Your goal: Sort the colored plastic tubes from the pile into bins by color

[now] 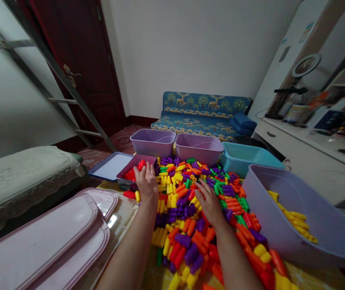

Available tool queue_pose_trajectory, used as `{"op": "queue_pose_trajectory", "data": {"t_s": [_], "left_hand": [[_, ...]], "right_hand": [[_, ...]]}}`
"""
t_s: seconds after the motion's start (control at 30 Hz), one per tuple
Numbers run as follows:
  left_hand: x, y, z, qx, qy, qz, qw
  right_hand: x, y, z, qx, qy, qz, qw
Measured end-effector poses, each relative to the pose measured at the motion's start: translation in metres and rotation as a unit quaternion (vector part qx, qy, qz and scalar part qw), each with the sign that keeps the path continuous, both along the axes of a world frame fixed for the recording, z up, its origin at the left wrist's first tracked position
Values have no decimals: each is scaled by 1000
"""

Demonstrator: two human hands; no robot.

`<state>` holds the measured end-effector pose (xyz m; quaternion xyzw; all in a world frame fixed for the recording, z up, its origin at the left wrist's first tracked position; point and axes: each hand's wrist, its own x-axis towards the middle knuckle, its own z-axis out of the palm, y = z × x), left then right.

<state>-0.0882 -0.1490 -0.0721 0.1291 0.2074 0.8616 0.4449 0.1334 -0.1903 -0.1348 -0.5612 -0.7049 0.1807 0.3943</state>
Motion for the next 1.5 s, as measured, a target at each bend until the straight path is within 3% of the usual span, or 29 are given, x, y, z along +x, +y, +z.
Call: {"op": "queue_pose_trajectory", "data": {"t_s": [0.13,0.23,0.3,0.4,0.5,0.57,0.63,0.77,0.87,0.93,1.07,1.37,1.5], "left_hand": [[2,-2,-5,-21,32,-1,999],[5,-3,-17,-50,204,-37,977],[8,-5,-25,-76,360,-106,924],[13,-8,-33,-80,567,-219,790],[16,-11,-36,-36,719,-222,658],[16,-12,-35,-20,749,-211,628],[16,-11,-34,-24,722,-228,653],[18,-9,-33,-24,581,-290,760],[26,-11,-36,-21,483,-340,807],[32,-12,-39,-25,455,-352,818],[40,-13,-44,-43,454,-317,832],[46,-16,-41,17,496,-280,822],[45,-16,-40,-11,534,-210,819]], "right_hand": [[1,0,-1,-1,13,1,1000],[1,0,0,-1,24,2,1000],[0,-1,2,-6,42,-1,999],[-1,-2,6,-6,77,-8,997],[-1,-3,8,2,91,-8,996],[-1,-4,8,7,93,-7,996],[-1,-4,8,14,91,-6,996],[-2,-5,11,47,69,-2,996],[-3,-6,14,84,60,12,995],[-5,-8,16,103,58,32,992],[-6,-9,18,125,63,40,989],[-8,-10,16,144,79,24,986],[-9,-13,19,162,95,-7,982]]}}
